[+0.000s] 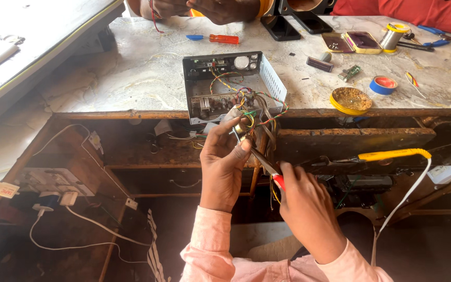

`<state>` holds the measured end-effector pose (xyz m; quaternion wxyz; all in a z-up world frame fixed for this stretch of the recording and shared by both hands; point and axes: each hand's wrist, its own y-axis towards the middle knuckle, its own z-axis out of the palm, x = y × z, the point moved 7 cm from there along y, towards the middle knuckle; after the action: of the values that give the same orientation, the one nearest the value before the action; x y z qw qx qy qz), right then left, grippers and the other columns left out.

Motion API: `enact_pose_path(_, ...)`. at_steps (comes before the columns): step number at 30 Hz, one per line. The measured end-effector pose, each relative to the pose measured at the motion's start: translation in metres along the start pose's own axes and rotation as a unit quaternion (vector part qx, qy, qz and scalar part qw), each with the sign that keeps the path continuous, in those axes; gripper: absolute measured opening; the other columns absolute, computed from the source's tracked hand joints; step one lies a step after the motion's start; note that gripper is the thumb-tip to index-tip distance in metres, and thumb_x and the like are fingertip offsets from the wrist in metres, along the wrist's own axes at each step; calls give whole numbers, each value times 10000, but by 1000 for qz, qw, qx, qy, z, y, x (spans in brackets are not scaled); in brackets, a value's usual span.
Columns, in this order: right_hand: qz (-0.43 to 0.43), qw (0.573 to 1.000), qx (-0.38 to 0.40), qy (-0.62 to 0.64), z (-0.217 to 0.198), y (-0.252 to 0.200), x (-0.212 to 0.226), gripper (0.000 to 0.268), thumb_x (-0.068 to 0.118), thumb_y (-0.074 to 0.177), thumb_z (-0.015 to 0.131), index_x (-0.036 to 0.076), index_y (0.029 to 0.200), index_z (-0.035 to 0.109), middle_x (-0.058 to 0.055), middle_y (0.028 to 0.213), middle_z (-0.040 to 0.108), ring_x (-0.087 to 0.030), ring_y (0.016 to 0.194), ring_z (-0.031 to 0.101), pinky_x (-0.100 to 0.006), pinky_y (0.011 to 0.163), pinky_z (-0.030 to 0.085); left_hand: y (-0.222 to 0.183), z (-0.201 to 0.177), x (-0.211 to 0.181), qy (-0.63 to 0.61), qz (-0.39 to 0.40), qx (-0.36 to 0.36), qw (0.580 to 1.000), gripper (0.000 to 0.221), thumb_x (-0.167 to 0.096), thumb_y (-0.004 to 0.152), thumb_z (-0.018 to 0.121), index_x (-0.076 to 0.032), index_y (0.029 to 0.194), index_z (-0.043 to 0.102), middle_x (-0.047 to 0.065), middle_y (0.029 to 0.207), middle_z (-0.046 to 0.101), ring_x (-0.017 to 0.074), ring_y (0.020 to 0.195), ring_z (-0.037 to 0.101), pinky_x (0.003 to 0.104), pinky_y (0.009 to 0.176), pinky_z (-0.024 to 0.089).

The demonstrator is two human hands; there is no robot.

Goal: The person handles a small circuit board and wires inside a metal housing, using pliers to adjust internal components.

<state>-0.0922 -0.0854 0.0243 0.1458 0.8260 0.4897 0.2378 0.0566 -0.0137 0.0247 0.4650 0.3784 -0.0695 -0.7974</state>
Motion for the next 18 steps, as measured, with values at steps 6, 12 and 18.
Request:
enact_pose_path(6, 32, 999, 2, 40, 1, 2, 2, 313, 30, 814, 650, 19, 1112, 557, -181, 976, 687, -398, 922, 676, -514, 777, 514, -2, 1, 1, -27, -9, -10, 1000, 446, 121, 914, 659, -13, 1334, 589, 136, 1364, 614, 180, 1189, 620, 296, 970, 563)
enact_pose_path(12, 118, 987, 61, 95, 14, -2, 0, 324, 148, 879, 653, 27, 1160, 545, -212, 944, 696, -443, 859, 678, -540, 714, 517, -3, -1, 2, -47, 1, -20, 999, 427, 119, 922, 636, -26, 1321, 582, 151, 1388, 590, 238, 1219, 621, 339, 1004, 560)
enact_pose_path(18, 187, 948, 122, 225, 37, -8, -9, 251, 274, 973, 615, 49, 1082, 587, -233, 859, 701, -474, 857, 649, -536, 699, 482, -1, -5, 7, -88, 12, 0, 996, 442, 90, 896, 644, -23, 1318, 576, 148, 1394, 584, 285, 1269, 608, 416, 1085, 535)
